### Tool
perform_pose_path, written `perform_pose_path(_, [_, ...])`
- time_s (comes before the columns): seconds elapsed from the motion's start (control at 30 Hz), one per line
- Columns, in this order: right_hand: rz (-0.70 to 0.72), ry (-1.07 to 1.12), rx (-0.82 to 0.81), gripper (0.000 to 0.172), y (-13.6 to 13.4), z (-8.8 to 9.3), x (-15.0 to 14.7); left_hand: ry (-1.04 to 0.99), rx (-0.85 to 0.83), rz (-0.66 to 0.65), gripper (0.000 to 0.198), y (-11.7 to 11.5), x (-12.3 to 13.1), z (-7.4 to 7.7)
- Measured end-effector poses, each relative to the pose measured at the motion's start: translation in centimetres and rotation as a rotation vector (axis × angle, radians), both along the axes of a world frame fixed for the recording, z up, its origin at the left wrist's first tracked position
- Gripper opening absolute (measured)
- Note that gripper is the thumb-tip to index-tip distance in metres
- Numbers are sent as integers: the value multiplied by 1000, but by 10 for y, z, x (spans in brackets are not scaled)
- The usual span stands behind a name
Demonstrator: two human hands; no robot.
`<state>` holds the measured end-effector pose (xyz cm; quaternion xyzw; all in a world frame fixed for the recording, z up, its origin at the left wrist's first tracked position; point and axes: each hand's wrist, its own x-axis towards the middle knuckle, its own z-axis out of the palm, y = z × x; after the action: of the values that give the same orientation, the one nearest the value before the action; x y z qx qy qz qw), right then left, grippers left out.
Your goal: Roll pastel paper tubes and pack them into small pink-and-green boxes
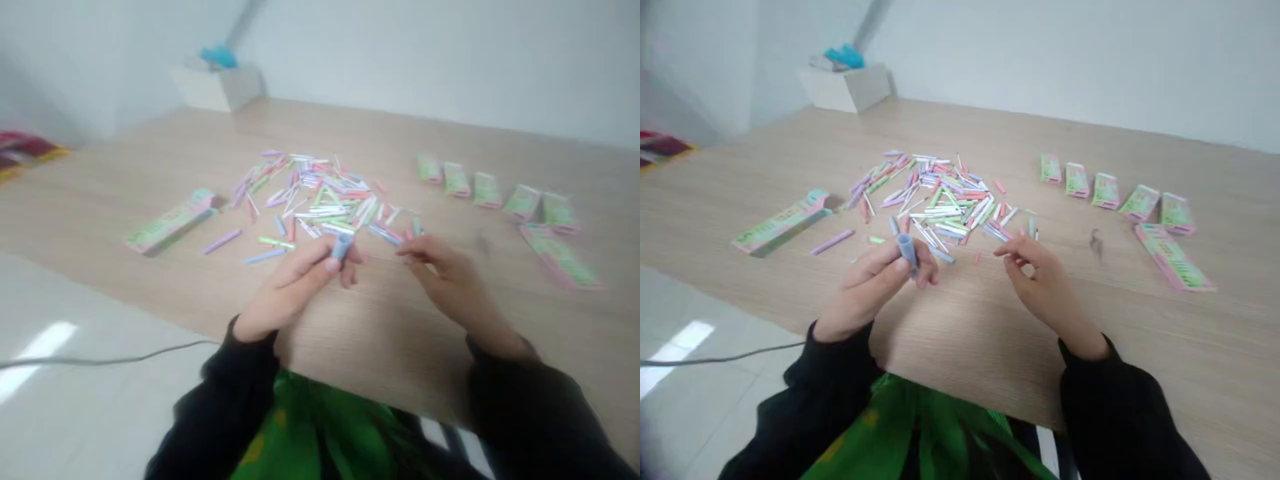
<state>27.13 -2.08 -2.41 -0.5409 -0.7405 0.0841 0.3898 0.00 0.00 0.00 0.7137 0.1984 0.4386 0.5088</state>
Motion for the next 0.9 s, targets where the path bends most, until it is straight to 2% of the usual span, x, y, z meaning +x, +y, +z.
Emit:
perform_pose_path(0.17, [-282,-68,-150,22,15,-15,35,113,-35,60,22,-12,-16,-20])
perform_pose_path(0.27, [-430,-148,-250,26,29,-22,51,202,-150,191,14,-9,-19,-34])
perform_pose_path(0.33, [-469,-196,-260,29,42,-24,60,194,-225,224,15,-8,-20,-40])
perform_pose_path(0.43, [-522,-275,-303,31,63,-22,70,176,-304,163,18,-10,-22,-45])
perform_pose_path(0.57, [-584,-376,-484,23,81,-15,79,160,-350,184,17,-13,-23,-51])
perform_pose_path(0.73, [-621,-436,-678,34,81,-21,78,188,-372,174,17,-13,-19,-56])
perform_pose_path(0.9, [-620,-406,-737,26,75,-20,79,197,-385,136,16,-13,-6,-52])
